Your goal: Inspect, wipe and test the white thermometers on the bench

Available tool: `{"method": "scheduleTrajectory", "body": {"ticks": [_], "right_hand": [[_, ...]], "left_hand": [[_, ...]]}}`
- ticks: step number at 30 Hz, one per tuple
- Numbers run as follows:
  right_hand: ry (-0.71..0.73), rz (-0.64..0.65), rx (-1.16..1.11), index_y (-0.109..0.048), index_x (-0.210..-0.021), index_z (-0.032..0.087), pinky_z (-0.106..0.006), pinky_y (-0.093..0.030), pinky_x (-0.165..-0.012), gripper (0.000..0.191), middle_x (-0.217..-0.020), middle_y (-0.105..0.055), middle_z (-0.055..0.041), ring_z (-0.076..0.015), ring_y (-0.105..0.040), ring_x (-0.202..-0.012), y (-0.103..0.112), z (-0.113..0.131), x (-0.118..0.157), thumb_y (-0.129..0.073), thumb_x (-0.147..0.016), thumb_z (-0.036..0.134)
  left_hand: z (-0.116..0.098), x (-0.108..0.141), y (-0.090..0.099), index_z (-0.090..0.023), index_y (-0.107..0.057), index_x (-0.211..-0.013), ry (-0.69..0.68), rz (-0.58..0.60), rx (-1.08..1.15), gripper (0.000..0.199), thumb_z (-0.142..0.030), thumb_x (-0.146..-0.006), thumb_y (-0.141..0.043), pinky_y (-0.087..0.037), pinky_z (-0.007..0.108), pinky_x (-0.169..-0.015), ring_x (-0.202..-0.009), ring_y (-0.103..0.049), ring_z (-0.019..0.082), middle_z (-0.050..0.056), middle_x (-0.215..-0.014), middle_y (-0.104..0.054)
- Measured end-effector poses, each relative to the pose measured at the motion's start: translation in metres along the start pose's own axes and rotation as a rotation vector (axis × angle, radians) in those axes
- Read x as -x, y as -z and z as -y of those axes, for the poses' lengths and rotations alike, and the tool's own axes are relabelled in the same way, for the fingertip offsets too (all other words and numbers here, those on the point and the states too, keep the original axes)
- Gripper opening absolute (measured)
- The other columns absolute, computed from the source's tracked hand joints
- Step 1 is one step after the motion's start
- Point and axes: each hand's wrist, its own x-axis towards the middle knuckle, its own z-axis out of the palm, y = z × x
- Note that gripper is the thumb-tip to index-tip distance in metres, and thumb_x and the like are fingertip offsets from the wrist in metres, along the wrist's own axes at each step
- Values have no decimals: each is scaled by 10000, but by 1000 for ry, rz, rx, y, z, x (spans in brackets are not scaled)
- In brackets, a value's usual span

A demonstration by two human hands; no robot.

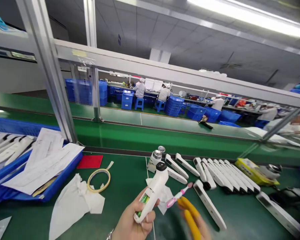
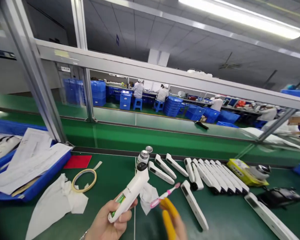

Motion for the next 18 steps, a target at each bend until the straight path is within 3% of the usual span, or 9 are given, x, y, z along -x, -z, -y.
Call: {"method": "scheduleTrajectory", "body": {"ticks": [3,5,8,10,12,15,18], "right_hand": [[-109,336,-568,-659,-952,247,-452,-450,-891,408,-1042,-679,-74,-299,-588,-1038,-87,26,15,-616,-723,582],[-204,427,-736,-679,-817,244,-424,-476,-837,429,-754,-700,-41,-282,-626,-947,-118,36,17,-669,-634,632],[-240,492,-808,-669,-685,244,-382,-510,-730,531,-484,-596,11,-262,-656,-762,-127,35,15,-756,-402,685],[-259,516,-793,-674,-664,216,-347,-521,-588,564,-518,-622,-7,-219,-632,-564,-122,31,13,-790,-334,659],[-289,502,-784,-691,-692,189,-303,-490,-461,516,-595,-667,-40,-165,-571,-432,-119,29,10,-812,-397,596],[-278,390,-795,-701,-816,213,-292,-518,-570,344,-751,-715,-41,-188,-634,-605,-121,33,7,-782,-595,464],[-264,288,-774,-686,-924,229,-334,-507,-753,275,-890,-717,-34,-226,-641,-827,-127,40,5,-753,-684,344]], "left_hand": [[8,5,8,-194,-589,-1042,78,123,28,402,-164,-643,-629,-258,80,-420,-506,-432,9,71,-888,-613],[9,11,12,-227,-609,-1030,97,186,-12,399,-147,-640,-607,-247,86,-401,-496,-456,19,55,-876,-623],[6,21,15,-235,-617,-1051,153,230,-84,459,-128,-606,-578,-262,107,-383,-533,-528,60,73,-922,-636],[2,25,16,-209,-618,-1049,174,202,-130,465,-138,-592,-575,-353,135,-438,-643,-590,111,92,-959,-636],[-2,28,16,-179,-610,-1059,158,112,-222,420,-184,-640,-579,-452,207,-576,-788,-610,165,104,-984,-633],[-5,27,17,-167,-568,-1126,41,-106,-488,378,-300,-773,-572,-465,304,-749,-945,-569,200,110,-1099,-597],[-4,22,19,-187,-533,-1161,-145,-214,-749,447,-315,-751,-658,-435,303,-828,-999,-540,193,87,-1148,-583]]}}
